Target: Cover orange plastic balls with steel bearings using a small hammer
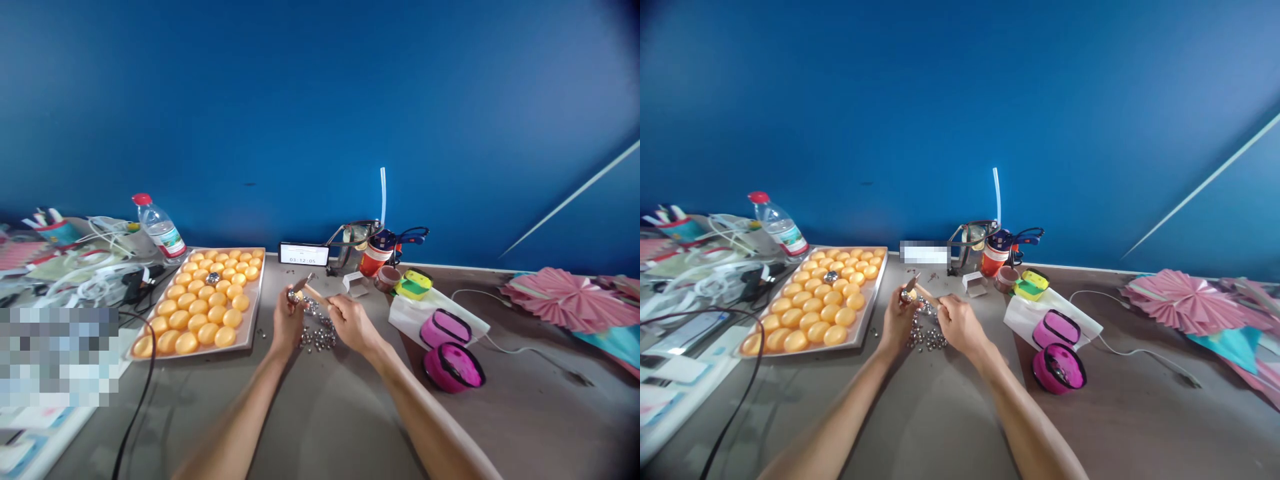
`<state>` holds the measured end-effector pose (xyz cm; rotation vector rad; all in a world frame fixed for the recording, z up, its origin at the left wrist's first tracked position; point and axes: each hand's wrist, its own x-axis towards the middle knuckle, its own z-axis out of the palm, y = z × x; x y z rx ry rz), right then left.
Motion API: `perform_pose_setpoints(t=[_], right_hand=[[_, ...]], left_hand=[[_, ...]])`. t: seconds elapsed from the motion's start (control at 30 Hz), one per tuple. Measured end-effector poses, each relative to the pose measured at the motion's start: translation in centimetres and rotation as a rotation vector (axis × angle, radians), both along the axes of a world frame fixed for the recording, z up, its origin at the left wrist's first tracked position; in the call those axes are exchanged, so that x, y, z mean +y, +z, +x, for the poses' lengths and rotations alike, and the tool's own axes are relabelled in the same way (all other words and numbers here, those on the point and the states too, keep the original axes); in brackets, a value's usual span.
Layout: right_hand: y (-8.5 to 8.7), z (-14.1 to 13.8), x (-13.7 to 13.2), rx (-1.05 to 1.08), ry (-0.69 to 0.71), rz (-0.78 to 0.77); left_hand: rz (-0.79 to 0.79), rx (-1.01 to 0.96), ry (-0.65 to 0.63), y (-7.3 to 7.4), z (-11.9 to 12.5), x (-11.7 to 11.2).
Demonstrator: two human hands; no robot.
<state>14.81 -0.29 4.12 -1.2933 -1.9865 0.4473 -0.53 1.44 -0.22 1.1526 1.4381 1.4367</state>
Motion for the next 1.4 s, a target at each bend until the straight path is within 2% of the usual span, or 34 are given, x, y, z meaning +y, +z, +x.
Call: perform_pose_setpoints(t=[0.2, 0.33, 0.47, 0.57, 0.7, 0.8, 1.0, 1.2, 1.27, 1.4], right_hand=[[0.5, 0.1, -0.2, 0.063, -0.029, 0.043], [-0.2, 0.1, 0.1, -0.025, -0.032, 0.018], [-1.1, 0.4, 0.6, -0.033, -0.133, 0.094], [-2.0, 1.0, 1.0, -0.141, -0.252, 0.128], [-3.5, 1.7, 1.5, -0.428, -0.284, 0.014], [-4.3, 1.9, 1.7, -0.552, -0.290, -0.027], [-4.7, 1.6, 1.9, -0.585, -0.311, -0.074], [-4.2, 1.2, 1.5, -0.571, -0.348, -0.072], [-3.9, 1.0, 1.3, -0.513, -0.332, -0.019], [-3.3, 0.3, 0.9, -0.410, -0.127, 0.016]], left_hand=[[0.109, -0.024, -0.014, -0.4, 0.0, 0.1], [0.039, 0.031, 0.002, -0.5, -0.1, 0.1], [0.097, 0.051, -0.004, 0.0, -0.2, -0.2], [0.125, 0.091, 0.007, 0.5, -0.2, -0.7], [0.127, -0.066, -0.041, 0.9, -0.1, -1.0], [0.130, -0.197, -0.088, 0.6, -0.2, -0.8], [0.139, -0.278, -0.102, 0.3, -0.1, -0.4], [0.107, -0.323, -0.088, 0.5, 0.0, -0.5], [0.112, -0.312, -0.086, 0.4, -0.1, -0.4], [0.112, -0.290, -0.078, 0.1, -0.3, -0.3]])
